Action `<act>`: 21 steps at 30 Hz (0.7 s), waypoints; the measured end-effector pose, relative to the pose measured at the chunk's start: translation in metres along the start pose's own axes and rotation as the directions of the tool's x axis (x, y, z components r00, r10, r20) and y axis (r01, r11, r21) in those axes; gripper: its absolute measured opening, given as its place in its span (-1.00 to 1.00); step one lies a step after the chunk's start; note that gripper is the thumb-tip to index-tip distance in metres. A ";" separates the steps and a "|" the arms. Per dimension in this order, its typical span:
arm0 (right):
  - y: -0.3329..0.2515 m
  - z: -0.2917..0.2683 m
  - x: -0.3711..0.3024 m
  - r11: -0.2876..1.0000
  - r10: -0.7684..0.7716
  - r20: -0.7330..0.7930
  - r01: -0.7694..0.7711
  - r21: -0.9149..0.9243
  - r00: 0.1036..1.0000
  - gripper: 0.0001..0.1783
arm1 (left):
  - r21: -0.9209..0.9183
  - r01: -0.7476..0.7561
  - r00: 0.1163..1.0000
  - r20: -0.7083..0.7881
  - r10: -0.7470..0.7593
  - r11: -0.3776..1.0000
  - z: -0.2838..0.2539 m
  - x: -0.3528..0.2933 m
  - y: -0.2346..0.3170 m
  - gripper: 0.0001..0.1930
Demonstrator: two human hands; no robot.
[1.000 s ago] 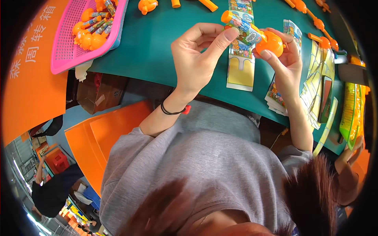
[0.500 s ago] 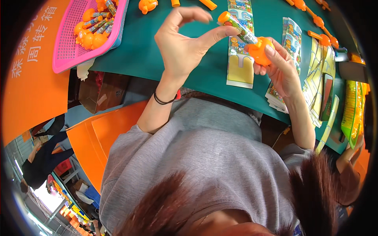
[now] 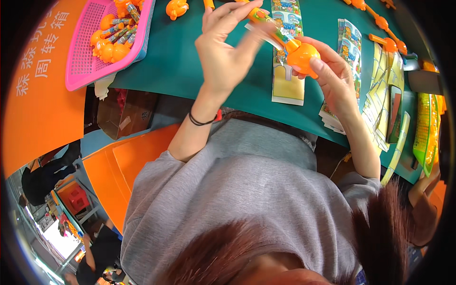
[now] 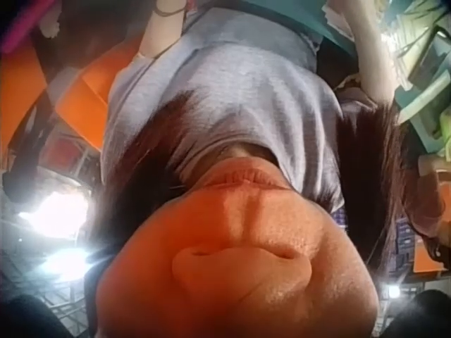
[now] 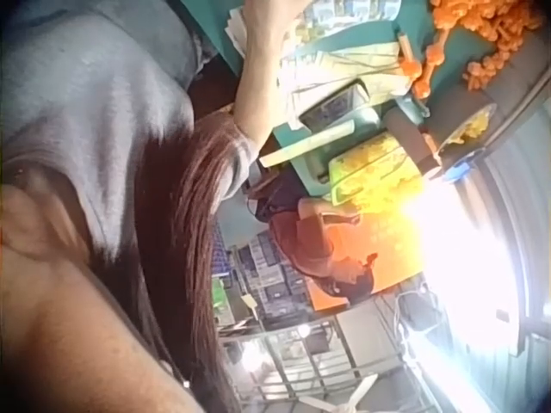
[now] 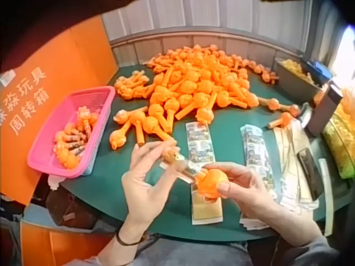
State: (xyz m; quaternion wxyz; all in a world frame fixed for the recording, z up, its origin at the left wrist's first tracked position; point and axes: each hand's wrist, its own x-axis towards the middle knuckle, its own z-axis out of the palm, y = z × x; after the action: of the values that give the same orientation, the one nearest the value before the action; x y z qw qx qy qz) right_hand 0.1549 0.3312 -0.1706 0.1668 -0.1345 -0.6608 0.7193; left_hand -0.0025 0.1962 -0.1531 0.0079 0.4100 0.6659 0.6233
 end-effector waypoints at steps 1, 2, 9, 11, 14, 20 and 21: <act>0.000 -0.002 0.000 0.999 0.028 0.014 -0.028 0.045 1.000 -0.41 | 0.087 -0.072 0.996 -0.041 0.076 0.994 0.007 -0.003 0.003 -0.50; 0.000 -0.004 0.000 0.994 0.055 0.030 -0.057 0.089 0.998 -0.41 | 0.089 -0.070 0.996 -0.044 0.074 0.994 0.008 -0.004 0.004 -0.50; -0.002 -0.012 0.003 0.992 0.080 -0.011 -0.079 0.100 0.997 -0.37 | 0.045 0.029 0.989 0.142 -0.035 0.999 -0.015 0.000 0.003 -0.56; -0.005 -0.018 0.004 0.970 0.158 0.047 -0.164 0.181 0.986 -0.37 | -0.097 0.142 0.969 0.219 -0.118 0.985 -0.022 0.005 0.004 -0.57; -0.004 -0.023 0.003 0.934 0.246 0.042 -0.249 0.258 0.968 -0.41 | -0.246 -0.032 0.938 0.328 0.114 0.969 -0.031 0.009 -0.022 -0.54; -0.002 -0.021 0.002 0.911 0.291 0.024 -0.284 0.299 0.957 -0.44 | -0.161 -0.184 0.878 0.416 0.235 0.970 -0.024 0.007 -0.026 -0.70; -0.002 -0.022 0.001 0.910 0.292 0.022 -0.285 0.301 0.956 -0.44 | -0.161 -0.182 0.878 0.418 0.234 0.970 -0.022 0.006 -0.024 -0.70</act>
State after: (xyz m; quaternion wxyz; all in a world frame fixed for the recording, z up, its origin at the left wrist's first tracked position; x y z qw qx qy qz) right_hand 0.1633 0.3520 -0.1705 0.0849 -0.2119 -0.5145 0.8266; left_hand -0.0312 0.1840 -0.1650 0.1131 0.6065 0.5616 0.5514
